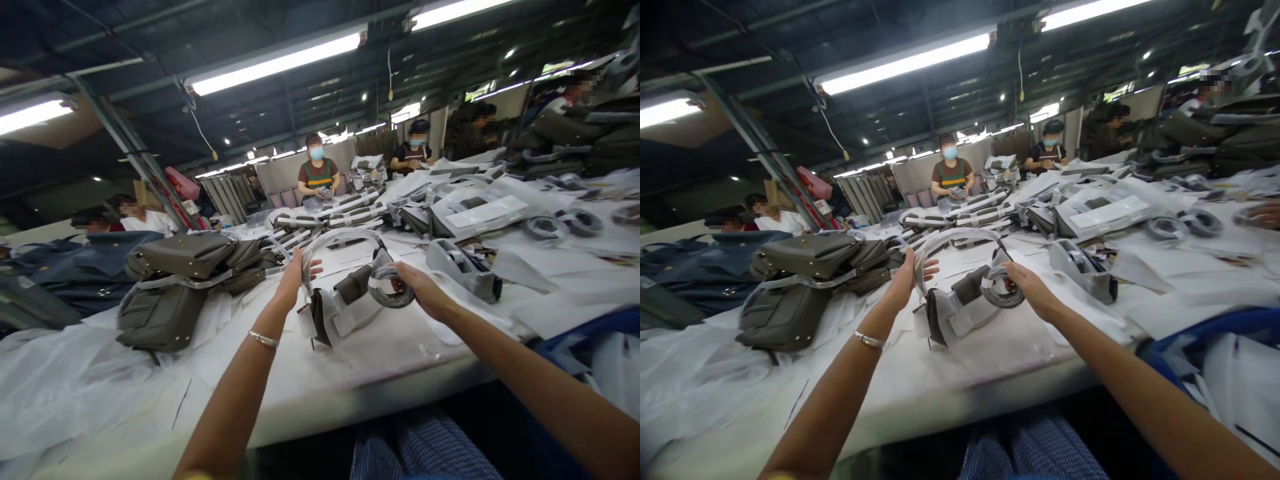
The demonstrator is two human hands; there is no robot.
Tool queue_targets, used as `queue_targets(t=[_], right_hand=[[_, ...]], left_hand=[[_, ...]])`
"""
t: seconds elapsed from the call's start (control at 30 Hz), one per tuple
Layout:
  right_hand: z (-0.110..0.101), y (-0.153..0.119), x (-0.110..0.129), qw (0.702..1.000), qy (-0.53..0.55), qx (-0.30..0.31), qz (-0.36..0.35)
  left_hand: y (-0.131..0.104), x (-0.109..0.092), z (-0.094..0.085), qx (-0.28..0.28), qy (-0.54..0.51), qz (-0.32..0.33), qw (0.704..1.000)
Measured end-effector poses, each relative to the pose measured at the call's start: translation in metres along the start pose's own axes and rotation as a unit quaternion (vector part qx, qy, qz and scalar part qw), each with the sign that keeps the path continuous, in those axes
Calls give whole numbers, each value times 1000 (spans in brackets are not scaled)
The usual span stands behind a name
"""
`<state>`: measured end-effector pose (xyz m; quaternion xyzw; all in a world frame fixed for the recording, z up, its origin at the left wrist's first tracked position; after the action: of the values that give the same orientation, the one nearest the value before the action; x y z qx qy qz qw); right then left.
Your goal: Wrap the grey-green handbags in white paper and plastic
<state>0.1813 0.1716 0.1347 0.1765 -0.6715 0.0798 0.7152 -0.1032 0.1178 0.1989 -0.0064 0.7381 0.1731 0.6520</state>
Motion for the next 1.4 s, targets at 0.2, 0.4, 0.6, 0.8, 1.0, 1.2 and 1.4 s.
queue_targets(t=[0.2, 0.4, 0.6, 0.8, 1.0, 1.2, 1.4], right_hand=[[48, 8, 5, 980, 194, 29, 34], [88, 33, 20, 946, 323, 18, 17], [114, 53, 13, 915, 399, 26, 46], [127, 60, 22, 938, 344, 35, 10], [139, 61, 28, 961, 270, 49, -30], [115, 42, 14, 992, 71, -20, -99], [104, -11, -3, 923, -278, -39, -262]], left_hand=[[24, -45, 36, 118, 40, 37, 992], [22, -64, 47, 164, 98, 54, 980], [22, -60, 42, 160, 131, 53, 977], [16, -52, 41, 174, 111, 39, 978], [12, -34, 41, 165, 27, -36, 985], [9, -14, 33, 79, -44, -100, 991], [19, -30, 30, -15, -105, -56, 993]])
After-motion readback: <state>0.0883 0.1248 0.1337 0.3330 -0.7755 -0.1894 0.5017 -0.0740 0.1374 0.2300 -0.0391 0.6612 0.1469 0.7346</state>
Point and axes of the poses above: each hand's wrist, its own y-axis towards the middle knuckle, its own z-axis out of the palm, x = y × z, the point moved 8 cm from there along y, towards the middle knuckle, and after that the axes turned 7 degrees about z, right-handed, at the moved point
